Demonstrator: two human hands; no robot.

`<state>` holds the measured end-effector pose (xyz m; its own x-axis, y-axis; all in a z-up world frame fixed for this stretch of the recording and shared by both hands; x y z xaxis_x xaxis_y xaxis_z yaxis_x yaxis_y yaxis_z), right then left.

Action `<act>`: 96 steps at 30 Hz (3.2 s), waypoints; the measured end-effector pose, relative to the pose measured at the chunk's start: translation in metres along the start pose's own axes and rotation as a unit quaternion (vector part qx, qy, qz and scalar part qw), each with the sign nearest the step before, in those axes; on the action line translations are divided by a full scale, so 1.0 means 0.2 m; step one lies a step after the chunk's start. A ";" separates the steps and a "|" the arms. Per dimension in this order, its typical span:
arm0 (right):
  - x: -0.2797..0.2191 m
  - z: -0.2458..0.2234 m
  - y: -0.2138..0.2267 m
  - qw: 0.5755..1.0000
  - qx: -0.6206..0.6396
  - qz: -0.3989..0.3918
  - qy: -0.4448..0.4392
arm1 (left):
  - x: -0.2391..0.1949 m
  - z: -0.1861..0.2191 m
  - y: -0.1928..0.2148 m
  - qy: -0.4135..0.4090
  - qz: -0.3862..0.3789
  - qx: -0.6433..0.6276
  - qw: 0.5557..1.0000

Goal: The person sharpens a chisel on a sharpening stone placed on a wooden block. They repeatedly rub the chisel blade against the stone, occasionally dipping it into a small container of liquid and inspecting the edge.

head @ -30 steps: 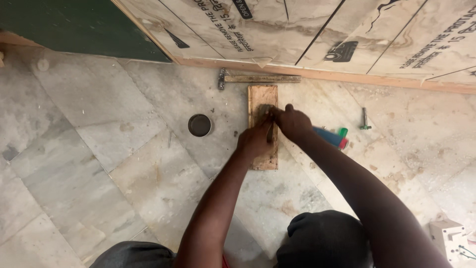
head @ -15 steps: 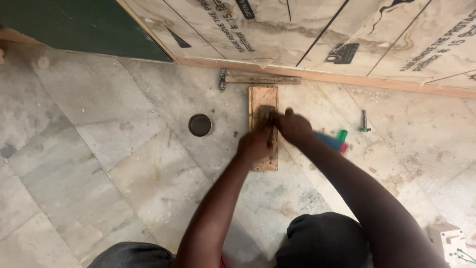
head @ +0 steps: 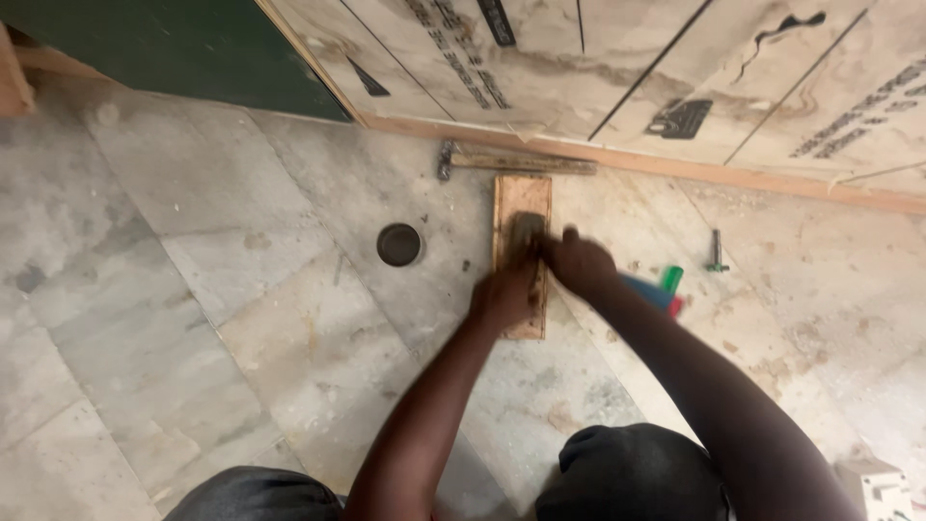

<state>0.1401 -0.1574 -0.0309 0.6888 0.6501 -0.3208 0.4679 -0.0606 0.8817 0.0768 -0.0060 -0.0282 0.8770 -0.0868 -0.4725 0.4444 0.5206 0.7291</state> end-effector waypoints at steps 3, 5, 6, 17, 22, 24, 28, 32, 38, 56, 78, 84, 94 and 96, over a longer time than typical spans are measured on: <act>-0.22 -0.16 -0.09 0.999 0.025 0.005 0.038 | -0.30 -0.02 -0.07 0.060 -0.100 0.042 0.992; -0.23 -0.16 -0.10 0.999 0.019 -0.044 0.025 | -0.33 -0.02 -0.06 0.074 -0.119 0.025 0.990; -0.24 -0.18 -0.11 0.997 0.018 -0.072 0.019 | -0.35 -0.03 -0.08 0.084 -0.131 0.016 0.988; -0.25 -0.19 -0.08 0.998 0.019 -0.037 0.036 | -0.34 -0.03 -0.09 0.065 -0.092 -0.009 0.994; -0.20 -0.11 -0.08 0.999 0.016 -0.015 0.024 | -0.25 0.01 -0.08 0.050 -0.042 -0.006 0.998; -0.05 -0.02 0.01 1.000 0.003 0.012 0.008 | -0.06 0.04 -0.02 0.047 -0.032 0.001 0.998; 0.15 0.08 0.22 0.997 -0.044 0.040 -0.041 | 0.19 0.14 0.19 0.023 0.050 0.031 0.998; 0.08 0.15 0.36 0.984 0.040 0.171 -0.008 | 0.05 0.06 0.29 0.042 0.145 -0.065 0.986; -0.17 0.09 0.22 0.940 0.324 0.050 -0.091 | -0.29 -0.15 0.13 0.115 0.198 -0.120 0.966; -0.30 -0.10 -0.06 0.984 0.119 0.117 0.063 | -0.26 0.02 -0.08 -0.014 0.044 0.043 0.998; -0.35 -0.13 -0.11 0.978 0.080 0.140 0.130 | -0.41 -0.01 -0.08 0.054 -0.072 0.026 0.996; -0.04 0.12 0.00 0.991 0.017 0.117 0.068 | 0.03 0.03 0.01 0.012 0.008 0.035 0.999; -0.23 0.00 -0.15 0.985 0.058 0.133 0.097 | -0.20 0.01 -0.02 -0.018 0.008 0.022 1.000; -0.12 0.07 -0.10 0.987 0.042 0.129 0.082 | -0.07 0.04 0.02 -0.033 0.035 0.020 0.999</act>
<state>0.1230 -0.1828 -0.0458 0.6953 0.7184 -0.0233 0.3384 -0.2986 0.8924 0.0681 -0.0092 -0.0154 0.9161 -0.1077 -0.3861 0.3864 0.4939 0.7790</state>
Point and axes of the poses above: each hand's wrist, its own x-axis towards the middle knuckle, its own y-axis out of the back of the hand, z = x × y, the point moved 3 cm from there along x, towards the middle knuckle, and after that the axes turned 15 degrees about y, right-handed, at the moved point
